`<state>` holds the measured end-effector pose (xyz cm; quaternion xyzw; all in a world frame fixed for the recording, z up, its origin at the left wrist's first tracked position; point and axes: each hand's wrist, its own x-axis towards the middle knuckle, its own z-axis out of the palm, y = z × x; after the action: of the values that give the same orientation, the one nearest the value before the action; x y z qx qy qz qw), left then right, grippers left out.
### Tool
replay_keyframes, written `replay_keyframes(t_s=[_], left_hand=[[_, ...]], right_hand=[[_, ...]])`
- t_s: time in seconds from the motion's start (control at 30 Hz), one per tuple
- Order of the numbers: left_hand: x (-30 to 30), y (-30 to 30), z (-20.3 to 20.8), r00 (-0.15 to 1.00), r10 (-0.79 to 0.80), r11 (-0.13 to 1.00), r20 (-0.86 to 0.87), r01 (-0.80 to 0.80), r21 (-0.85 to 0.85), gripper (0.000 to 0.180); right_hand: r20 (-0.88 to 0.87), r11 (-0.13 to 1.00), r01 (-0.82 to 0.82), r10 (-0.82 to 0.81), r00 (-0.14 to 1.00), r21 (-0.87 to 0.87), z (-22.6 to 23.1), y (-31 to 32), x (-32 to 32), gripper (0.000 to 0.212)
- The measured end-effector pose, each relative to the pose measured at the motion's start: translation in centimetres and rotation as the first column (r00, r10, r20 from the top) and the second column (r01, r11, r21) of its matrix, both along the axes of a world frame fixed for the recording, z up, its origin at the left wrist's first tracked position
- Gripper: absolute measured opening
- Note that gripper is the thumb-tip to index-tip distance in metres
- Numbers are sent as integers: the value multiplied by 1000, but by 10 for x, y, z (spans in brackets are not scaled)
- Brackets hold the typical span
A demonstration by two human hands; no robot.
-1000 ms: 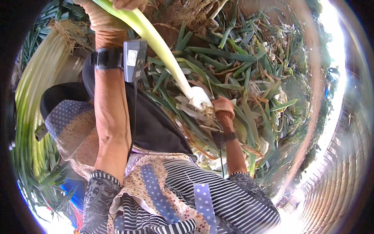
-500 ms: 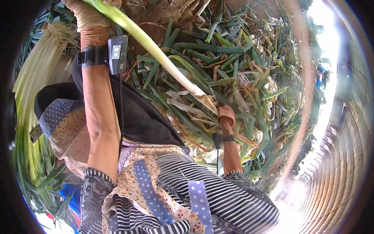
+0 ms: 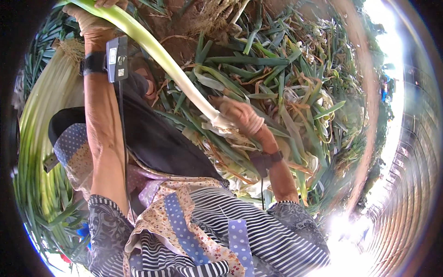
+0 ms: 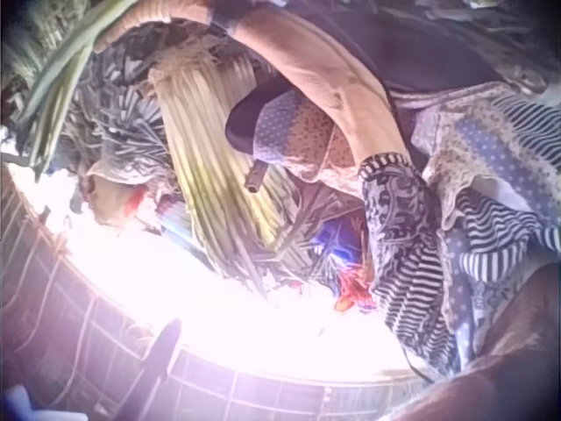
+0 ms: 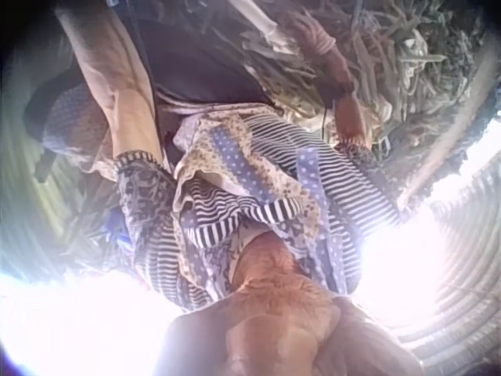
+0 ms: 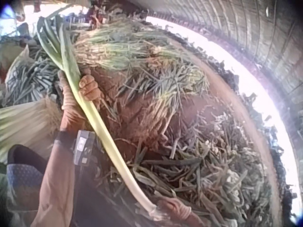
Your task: Sorting and bundling large green onions using a metal frame holder.
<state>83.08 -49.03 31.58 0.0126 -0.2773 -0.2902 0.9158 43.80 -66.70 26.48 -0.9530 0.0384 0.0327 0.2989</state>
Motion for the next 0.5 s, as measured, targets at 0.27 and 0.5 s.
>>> replay_keyframes(t_s=[0.27, 0.5], left_hand=[[22, -21, -7, 794, 495, 722, -353, -150, 675, 70], [34, -39, -54, 729, 588, 626, -351, -135, 768, 44]], right_hand=[[6, 869, 318, -346, 938, 380, 10, 31, 15, 28], [-153, 825, 477, -452, 879, 302, 41, 62, 16, 34]])
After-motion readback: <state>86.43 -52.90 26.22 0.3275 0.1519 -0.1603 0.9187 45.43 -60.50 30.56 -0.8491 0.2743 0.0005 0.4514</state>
